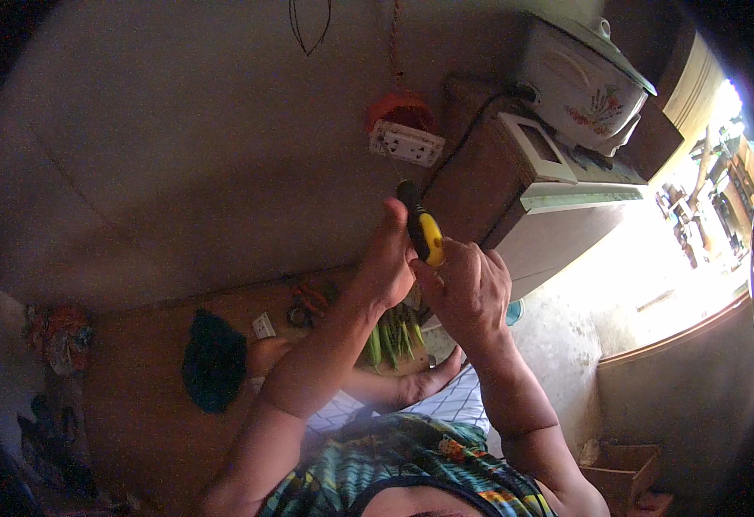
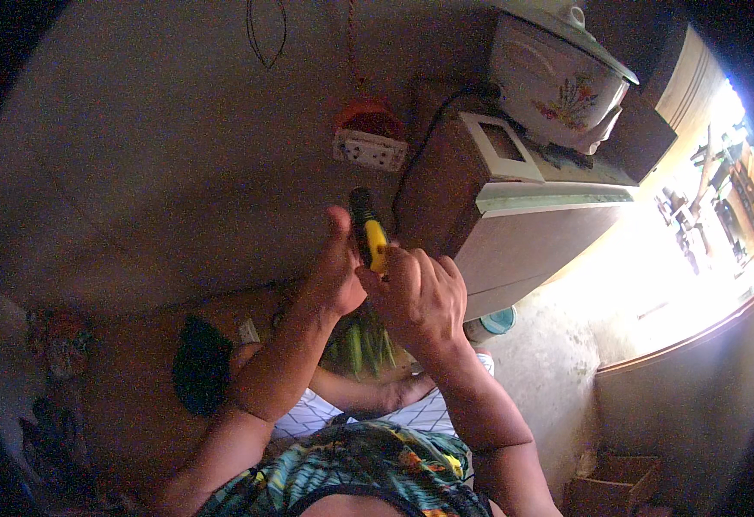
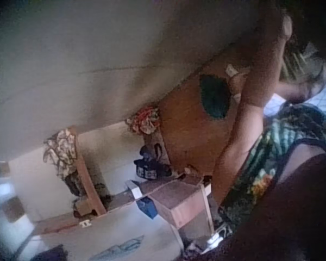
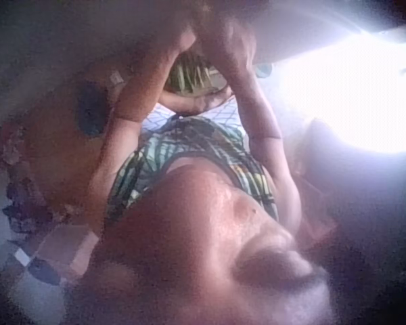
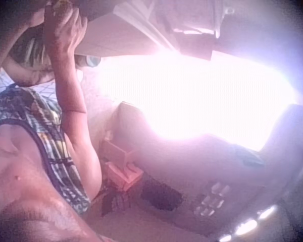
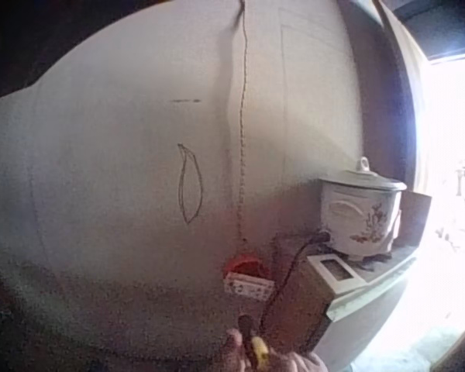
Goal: The person installs a white electrical outlet on a wall. They use a screwdriver to secure the outlet to the wall, adjusting wires and tightening screws. The person also uses pliers to manipulate the wires.
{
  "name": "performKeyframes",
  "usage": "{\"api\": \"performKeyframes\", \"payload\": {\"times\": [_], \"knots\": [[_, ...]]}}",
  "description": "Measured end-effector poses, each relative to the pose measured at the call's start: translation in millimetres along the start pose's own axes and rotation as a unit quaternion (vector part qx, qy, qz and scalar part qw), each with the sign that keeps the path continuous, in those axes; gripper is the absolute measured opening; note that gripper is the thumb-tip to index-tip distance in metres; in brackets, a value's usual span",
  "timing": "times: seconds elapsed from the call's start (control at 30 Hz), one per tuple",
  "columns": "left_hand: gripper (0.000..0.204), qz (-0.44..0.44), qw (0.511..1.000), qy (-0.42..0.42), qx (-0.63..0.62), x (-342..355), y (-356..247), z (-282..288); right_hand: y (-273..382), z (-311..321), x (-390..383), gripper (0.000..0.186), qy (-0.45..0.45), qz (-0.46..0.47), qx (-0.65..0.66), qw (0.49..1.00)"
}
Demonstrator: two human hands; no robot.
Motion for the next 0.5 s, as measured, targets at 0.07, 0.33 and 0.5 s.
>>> {"api": "performKeyframes", "payload": {"times": [0.07,0.33,0.5], "knots": [[0.059,0.026,0.999,0.019,-0.034,-3.1,-0.1,-5.5,-4.7,-3.2,3.1,0.045,0.026,-0.08,-0.018,0.996],[0.051,-0.049,0.995,-0.025,0.082,0.8,-3.6,15.3,14.6,7.4,13.8,0.05,0.003,0.007,-0.03,1.0],[0.057,0.001,0.999,-0.039,0.026,-1.7,7.7,4.5,-10.5,-7.0,-4.7,0.043,0.021,-0.081,-0.04,0.996]]}}
Point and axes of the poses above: each hand's wrist, its own x-axis towards the middle knuckle, its own z-axis out of the back of the hand, y = z × x, the point moved 7 cm from there along x, towards the middle knuckle, and after that the axes turned 9 degrees about x, right-handed, at the moved point
